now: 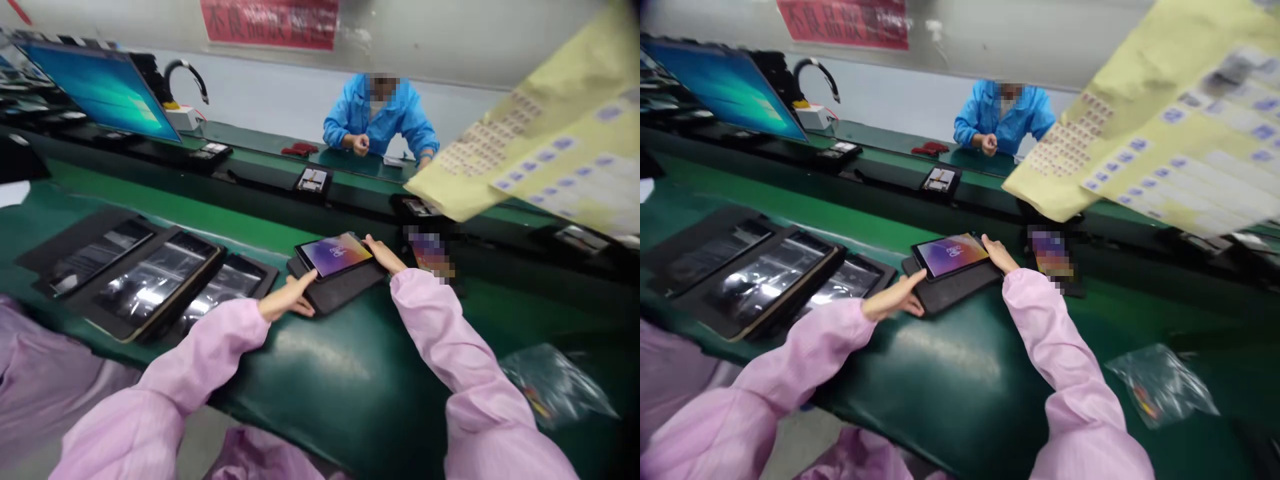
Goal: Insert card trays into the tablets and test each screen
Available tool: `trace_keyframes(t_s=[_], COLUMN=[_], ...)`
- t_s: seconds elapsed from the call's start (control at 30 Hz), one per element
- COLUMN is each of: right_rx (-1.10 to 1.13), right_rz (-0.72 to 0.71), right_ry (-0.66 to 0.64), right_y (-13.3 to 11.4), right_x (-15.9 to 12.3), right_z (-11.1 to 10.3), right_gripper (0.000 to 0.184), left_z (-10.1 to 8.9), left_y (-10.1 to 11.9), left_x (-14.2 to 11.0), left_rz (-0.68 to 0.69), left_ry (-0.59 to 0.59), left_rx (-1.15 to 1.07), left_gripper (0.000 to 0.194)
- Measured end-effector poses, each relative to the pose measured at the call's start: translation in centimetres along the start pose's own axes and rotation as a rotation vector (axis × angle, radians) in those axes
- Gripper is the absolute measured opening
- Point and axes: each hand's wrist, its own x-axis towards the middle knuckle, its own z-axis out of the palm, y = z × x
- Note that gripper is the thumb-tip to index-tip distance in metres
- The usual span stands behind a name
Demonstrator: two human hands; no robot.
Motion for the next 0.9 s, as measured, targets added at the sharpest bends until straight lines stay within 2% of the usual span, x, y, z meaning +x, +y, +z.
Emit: trace_keyframes(t_s=[0.07, 0.1, 0.2, 0.27, 0.33, 0.37, 0.4, 0.43, 0.53, 0.57, 0.6, 0.67, 0.8, 0.9], right_rx=[0.053, 0.078, 0.137, 0.17, 0.199, 0.209, 0.212, 0.209, 0.168, 0.151, 0.136, 0.113, 0.092, 0.101], right_rz=[0.0, -0.012, -0.044, -0.053, -0.049, -0.041, -0.029, -0.014, 0.024, 0.028, 0.024, -0.004, -0.043, -0.015], right_ry=[-0.075, -0.115, -0.212, -0.231, -0.192, -0.15, -0.096, -0.035, 0.124, 0.155, 0.175, 0.174, 0.087, 0.062], right_y=[1.6, 2.1, 2.8, 3.0, 3.2, 3.4, 3.6, 3.9, 4.6, 4.7, 4.6, 4.1, 1.8, 0.4], right_x=[-5.1, -7.4, -12.8, -15.5, -18.0, -19.3, -20.6, -22.1, -25.5, -26.1, -26.1, -24.9, -20.5, -19.2], right_z=[-0.6, -0.4, 1.1, 2.3, 2.6, 2.5, 2.2, 1.8, 0.7, 0.6, 0.7, 1.4, 3.8, 5.1], right_gripper=[0.067, 0.072, 0.073, 0.072, 0.074, 0.076, 0.077, 0.078, 0.082, 0.082, 0.081, 0.075, 0.058, 0.053], left_z=[2.6, 3.7, 6.1, 6.6, 6.1, 5.5, 4.8, 4.0, 2.4, 2.2, 2.2, 2.5, 3.1, 3.3], left_y=[-4.7, -7.1, -13.2, -15.6, -16.3, -16.1, -15.7, -15.2, -14.2, -14.2, -14.4, -15.1, -15.3, -13.9], left_x=[-5.8, -8.4, -14.1, -16.0, -16.7, -16.7, -16.5, -16.0, -14.1, -13.4, -12.7, -11.8, -11.7, -12.1], left_rz=[-0.173, -0.236, -0.406, -0.46, -0.426, -0.383, -0.313, -0.224, 0.011, 0.031, 0.021, -0.01, 0.002, 0.031], left_ry=[-0.274, -0.375, -0.575, -0.666, -0.787, -0.808, -0.753, -0.615, -0.011, 0.086, 0.111, 0.067, 0.062, 0.073], left_rx=[-0.056, -0.099, -0.217, -0.197, -0.051, 0.05, 0.157, 0.265, 0.515, 0.549, 0.549, 0.475, 0.308, -0.006], left_gripper=[0.095, 0.089, 0.071, 0.063, 0.055, 0.052, 0.052, 0.055, 0.058, 0.059, 0.06, 0.062, 0.054, 0.048])
